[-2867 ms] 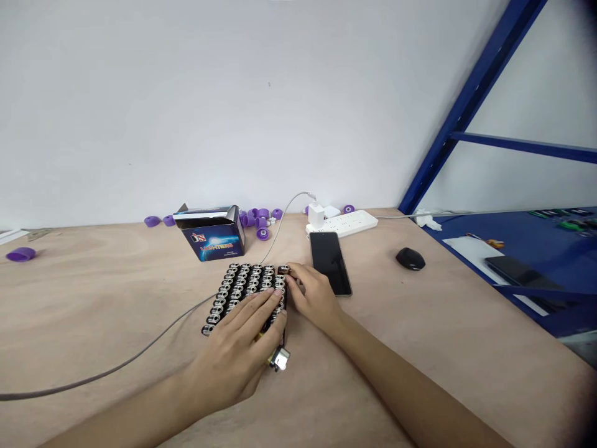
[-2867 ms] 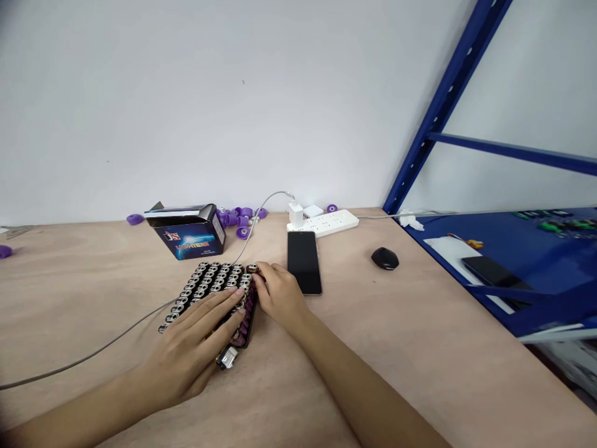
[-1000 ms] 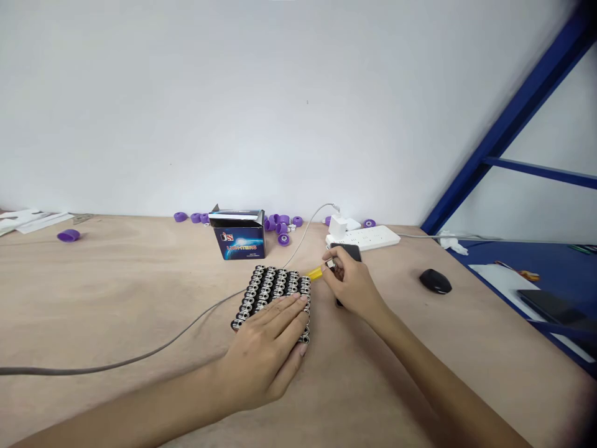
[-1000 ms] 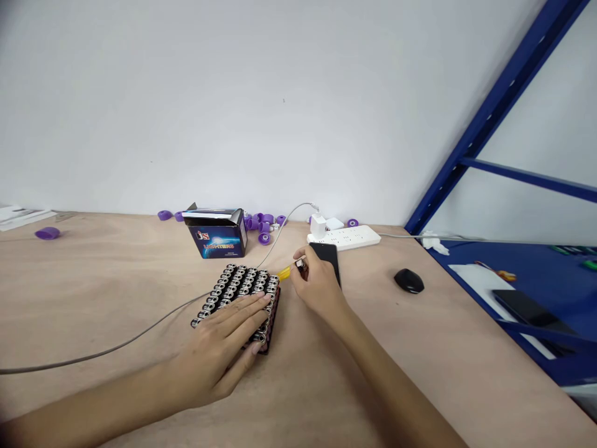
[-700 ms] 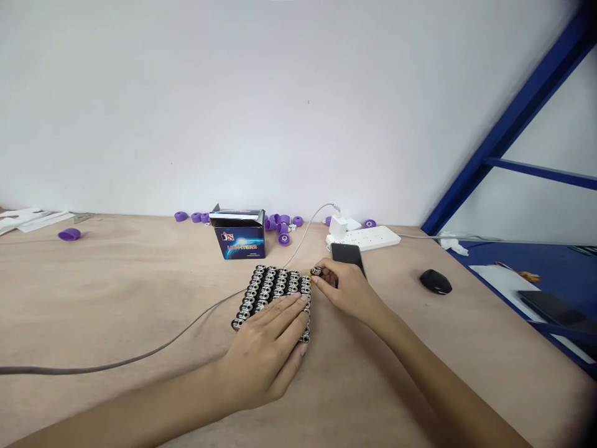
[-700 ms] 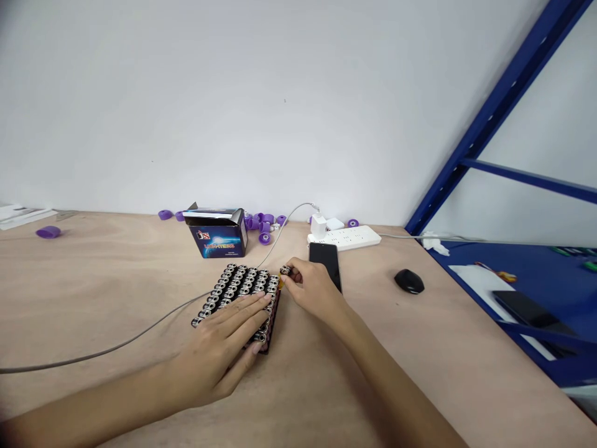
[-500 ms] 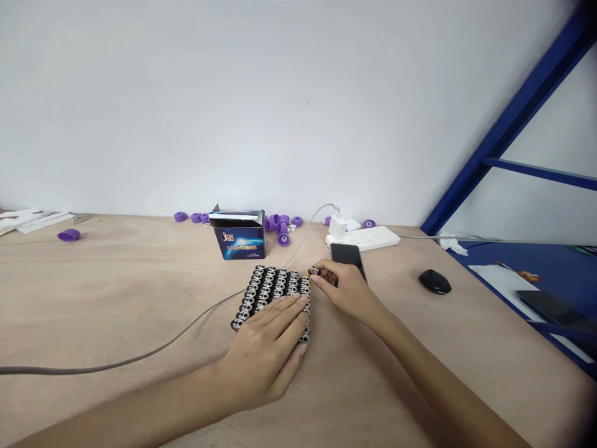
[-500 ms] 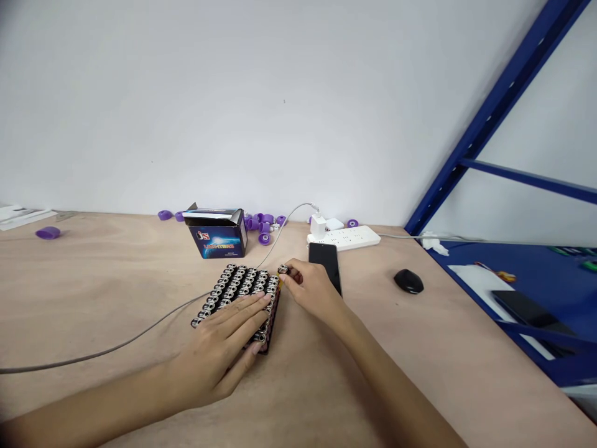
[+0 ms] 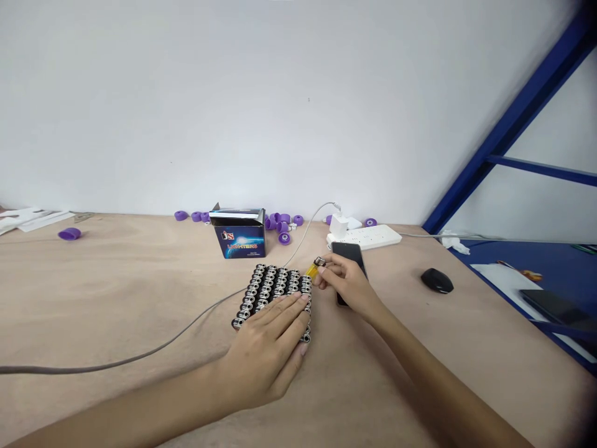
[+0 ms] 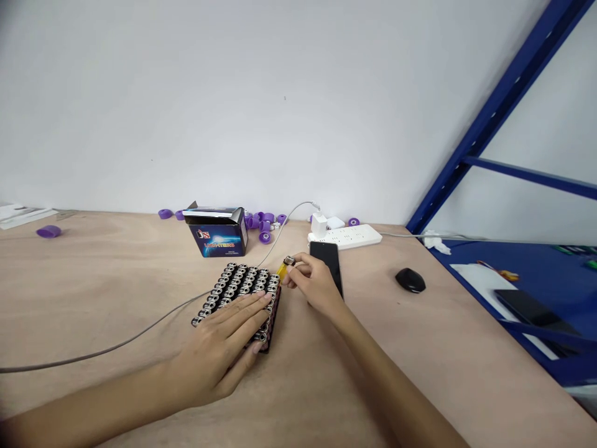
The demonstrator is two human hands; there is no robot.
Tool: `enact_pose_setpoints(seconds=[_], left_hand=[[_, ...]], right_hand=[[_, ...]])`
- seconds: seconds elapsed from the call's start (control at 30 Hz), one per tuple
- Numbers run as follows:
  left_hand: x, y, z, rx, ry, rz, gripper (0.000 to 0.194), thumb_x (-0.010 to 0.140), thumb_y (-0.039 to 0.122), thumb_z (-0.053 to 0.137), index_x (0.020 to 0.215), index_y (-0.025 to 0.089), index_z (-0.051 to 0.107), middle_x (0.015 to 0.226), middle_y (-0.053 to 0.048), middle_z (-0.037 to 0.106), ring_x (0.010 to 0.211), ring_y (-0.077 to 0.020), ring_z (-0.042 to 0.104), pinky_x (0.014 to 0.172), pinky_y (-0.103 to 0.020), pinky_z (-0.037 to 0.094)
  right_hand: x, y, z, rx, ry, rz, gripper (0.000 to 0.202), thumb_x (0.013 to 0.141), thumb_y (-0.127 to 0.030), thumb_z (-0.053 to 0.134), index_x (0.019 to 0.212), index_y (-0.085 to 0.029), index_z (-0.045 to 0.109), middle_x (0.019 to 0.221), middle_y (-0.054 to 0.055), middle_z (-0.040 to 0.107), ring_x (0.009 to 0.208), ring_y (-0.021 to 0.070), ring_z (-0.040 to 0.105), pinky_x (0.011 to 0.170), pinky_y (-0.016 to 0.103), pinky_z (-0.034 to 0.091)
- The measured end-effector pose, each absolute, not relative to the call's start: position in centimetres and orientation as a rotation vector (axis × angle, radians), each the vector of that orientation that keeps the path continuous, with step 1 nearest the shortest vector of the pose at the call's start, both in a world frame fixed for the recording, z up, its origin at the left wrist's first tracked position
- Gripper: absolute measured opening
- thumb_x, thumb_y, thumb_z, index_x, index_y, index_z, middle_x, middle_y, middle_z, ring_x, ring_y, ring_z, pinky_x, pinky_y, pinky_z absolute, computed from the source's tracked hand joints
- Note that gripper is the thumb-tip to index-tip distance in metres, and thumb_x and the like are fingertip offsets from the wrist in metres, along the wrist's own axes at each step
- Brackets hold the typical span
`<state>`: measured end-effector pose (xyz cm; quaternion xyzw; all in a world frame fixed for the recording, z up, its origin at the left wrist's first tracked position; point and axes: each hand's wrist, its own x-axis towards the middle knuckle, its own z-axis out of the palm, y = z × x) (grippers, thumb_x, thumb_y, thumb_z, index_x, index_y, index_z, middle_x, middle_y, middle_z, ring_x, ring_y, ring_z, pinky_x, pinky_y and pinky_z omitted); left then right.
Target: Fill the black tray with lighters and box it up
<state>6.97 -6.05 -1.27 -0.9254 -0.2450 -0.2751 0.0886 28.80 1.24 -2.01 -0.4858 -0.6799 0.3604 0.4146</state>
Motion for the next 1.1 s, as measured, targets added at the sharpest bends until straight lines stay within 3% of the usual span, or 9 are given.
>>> enact_pose_setpoints(seconds=[0.17, 0.27, 0.4, 0.63, 0.87, 1.0, 1.1], left_hand=[[7.0, -6.0, -1.4, -2.762, -0.730, -0.814, 0.038, 0.096, 0.018, 0.043, 0.128, 0.002, 0.054, 0.134, -0.022, 0.063, 0.129, -0.0324, 0.057, 0.105, -0.048, 0.054], [6.9, -6.0, -1.5, -2.765, -0.731, -0.831, 0.037, 0.096, 0.018, 0.044, 0.128, 0.003, 0.054, 0.135, -0.022, 0.062, 0.131, -0.0316, 0.056, 0.106, -0.047, 0.052], [6.9, -6.0, -1.7, -2.773, -0.743, -0.824, 0.038, 0.096, 0.019, 0.044, 0.130, 0.004, 0.054, 0.136, -0.022, 0.061, 0.132, -0.0313, 0.055, 0.107, -0.047, 0.052], [6.9, -6.0, -1.5, -2.775, -0.737, -0.815, 0.039, 0.095, 0.017, 0.044, 0.130, 0.002, 0.052, 0.136, -0.023, 0.061, 0.131, -0.0327, 0.056, 0.106, -0.048, 0.053], [7.0, -6.1, -1.4, -2.768, -0.733, -0.791, 0.038, 0.096, 0.017, 0.043, 0.129, 0.002, 0.052, 0.135, -0.024, 0.061, 0.130, -0.0333, 0.056, 0.105, -0.049, 0.054], [7.0, -6.1, -1.3, -2.756, -0.736, -0.779, 0.037, 0.097, 0.018, 0.043, 0.129, 0.002, 0.052, 0.135, -0.024, 0.061, 0.131, -0.0322, 0.056, 0.104, -0.047, 0.054], [7.0, -6.1, -1.3, -2.756, -0.734, -0.775, 0.037, 0.096, 0.018, 0.042, 0.129, 0.002, 0.052, 0.135, -0.024, 0.061, 0.131, -0.0326, 0.056, 0.104, -0.048, 0.054]], right_hand=[[28.8, 1.1, -2.0, -1.351, -1.633, 0.698, 0.030, 0.079, -0.049, 0.065, 0.088, -0.021, 0.060, 0.063, 0.001, 0.068, 0.057, 0.0178, 0.061, 0.055, 0.028, 0.045], [28.5, 0.7, -1.9, -1.414, -1.643, 0.506, 0.020, 0.081, -0.041, 0.065, 0.081, -0.022, 0.062, 0.058, -0.002, 0.061, 0.054, 0.0165, 0.056, 0.055, 0.028, 0.041], [28.5, 0.6, -1.7, -1.412, -1.720, 0.344, 0.008, 0.083, -0.030, 0.058, 0.085, -0.022, 0.059, 0.064, -0.001, 0.063, 0.058, 0.0169, 0.060, 0.062, 0.028, 0.044], [29.7, 1.0, -0.9, -1.346, -1.937, 0.292, 0.011, 0.085, -0.023, 0.057, 0.093, -0.022, 0.064, 0.073, 0.001, 0.072, 0.064, 0.0185, 0.067, 0.066, 0.029, 0.048], [29.2, 0.7, -1.1, -1.233, -2.121, 0.322, 0.026, 0.093, -0.021, 0.052, 0.111, -0.021, 0.070, 0.108, 0.008, 0.077, 0.087, 0.0214, 0.071, 0.081, 0.033, 0.053], [28.6, 0.6, -2.1, -1.258, -2.155, 0.294, 0.032, 0.096, -0.022, 0.049, 0.125, -0.018, 0.062, 0.106, 0.012, 0.076, 0.086, 0.0235, 0.071, 0.079, 0.035, 0.053], [28.4, 0.6, -2.6, -1.271, -2.185, 0.275, 0.031, 0.098, -0.020, 0.044, 0.124, -0.018, 0.060, 0.102, 0.012, 0.075, 0.086, 0.0244, 0.071, 0.077, 0.036, 0.053]])
